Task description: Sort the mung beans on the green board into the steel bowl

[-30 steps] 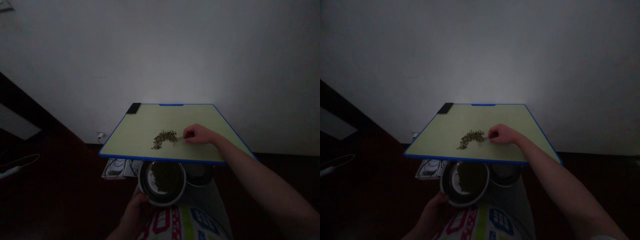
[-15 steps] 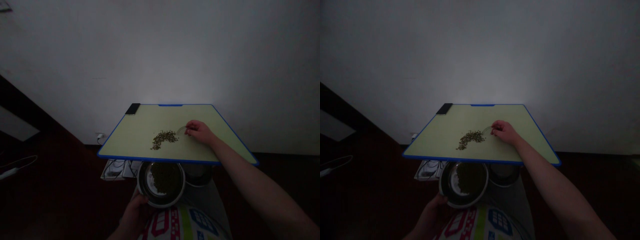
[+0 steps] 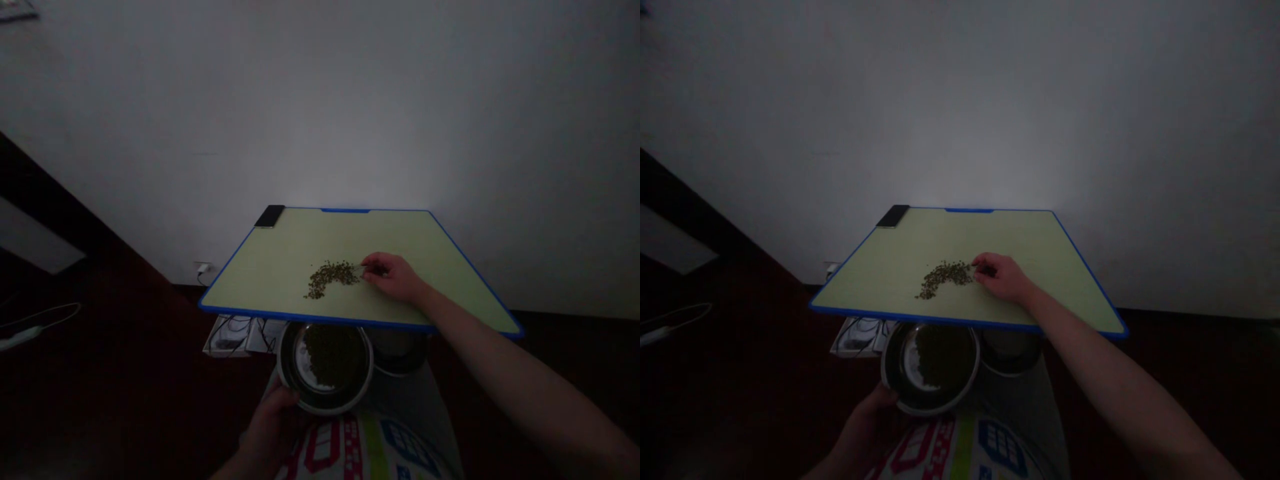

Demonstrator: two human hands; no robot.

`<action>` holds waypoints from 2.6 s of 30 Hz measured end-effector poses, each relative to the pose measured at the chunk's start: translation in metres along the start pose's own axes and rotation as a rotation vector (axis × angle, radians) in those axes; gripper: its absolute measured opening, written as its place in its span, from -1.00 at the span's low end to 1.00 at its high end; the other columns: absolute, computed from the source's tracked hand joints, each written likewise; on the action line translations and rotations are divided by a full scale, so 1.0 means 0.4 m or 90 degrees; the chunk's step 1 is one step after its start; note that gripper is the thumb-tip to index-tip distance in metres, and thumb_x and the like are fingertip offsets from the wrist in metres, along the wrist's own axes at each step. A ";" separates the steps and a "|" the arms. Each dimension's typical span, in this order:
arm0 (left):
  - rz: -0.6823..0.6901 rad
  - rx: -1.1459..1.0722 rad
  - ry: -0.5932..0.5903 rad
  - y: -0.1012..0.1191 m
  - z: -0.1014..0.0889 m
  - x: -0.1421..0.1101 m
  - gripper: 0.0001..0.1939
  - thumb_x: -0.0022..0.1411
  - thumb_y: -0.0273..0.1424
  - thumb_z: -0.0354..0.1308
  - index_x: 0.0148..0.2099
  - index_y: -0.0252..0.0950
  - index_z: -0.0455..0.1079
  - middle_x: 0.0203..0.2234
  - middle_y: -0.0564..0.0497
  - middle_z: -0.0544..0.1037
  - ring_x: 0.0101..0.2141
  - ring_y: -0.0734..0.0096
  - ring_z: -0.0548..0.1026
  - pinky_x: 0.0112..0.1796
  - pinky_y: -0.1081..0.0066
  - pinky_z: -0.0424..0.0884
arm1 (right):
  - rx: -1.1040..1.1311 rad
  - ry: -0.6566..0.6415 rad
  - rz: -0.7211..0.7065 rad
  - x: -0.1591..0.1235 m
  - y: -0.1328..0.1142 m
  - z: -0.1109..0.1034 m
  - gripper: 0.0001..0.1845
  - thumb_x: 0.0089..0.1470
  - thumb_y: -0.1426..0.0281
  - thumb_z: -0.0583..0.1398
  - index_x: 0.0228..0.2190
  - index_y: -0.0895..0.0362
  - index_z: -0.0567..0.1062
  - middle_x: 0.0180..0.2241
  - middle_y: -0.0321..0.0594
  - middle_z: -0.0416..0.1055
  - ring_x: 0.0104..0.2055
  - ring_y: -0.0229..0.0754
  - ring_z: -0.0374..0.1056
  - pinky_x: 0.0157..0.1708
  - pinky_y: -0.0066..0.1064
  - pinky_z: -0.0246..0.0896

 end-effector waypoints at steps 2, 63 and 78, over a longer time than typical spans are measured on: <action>0.004 0.000 -0.003 0.000 0.004 0.001 -0.32 -0.11 -0.61 0.18 0.12 -0.18 0.38 -0.29 -0.01 0.70 -0.20 0.05 0.63 -0.02 -0.03 0.47 | -0.026 -0.026 -0.031 -0.007 -0.028 0.018 -0.76 -0.01 0.36 0.21 -0.24 0.14 0.50 -0.41 -0.20 0.52 -0.41 -0.23 0.41 -0.34 -0.38 0.31; -0.007 -0.027 0.007 0.014 0.015 -0.006 -0.21 -0.12 -0.63 0.17 0.21 -0.15 0.30 -0.24 -0.01 0.71 -0.12 0.04 0.62 0.03 -0.03 0.44 | -0.108 -0.017 0.041 0.065 0.092 -0.039 -0.76 -0.29 0.45 0.11 -0.44 0.15 0.46 -0.57 -0.33 0.35 -0.51 -0.27 0.25 -0.43 -0.42 0.15; -0.002 -0.015 0.024 0.011 0.011 -0.007 -0.25 -0.16 -0.63 0.18 0.16 -0.20 0.35 -0.26 -0.03 0.70 -0.14 0.00 0.62 0.02 -0.04 0.45 | -0.083 -0.046 0.042 0.063 0.087 -0.025 -0.76 -0.29 0.45 0.11 -0.43 0.14 0.45 -0.57 -0.34 0.34 -0.52 -0.28 0.25 -0.44 -0.43 0.15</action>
Point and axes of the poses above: each hand's wrist, its own x-axis towards the middle knuckle, its own z-axis out of the palm, y = z × x, the point moved 7 cm from there along x, towards the middle knuckle
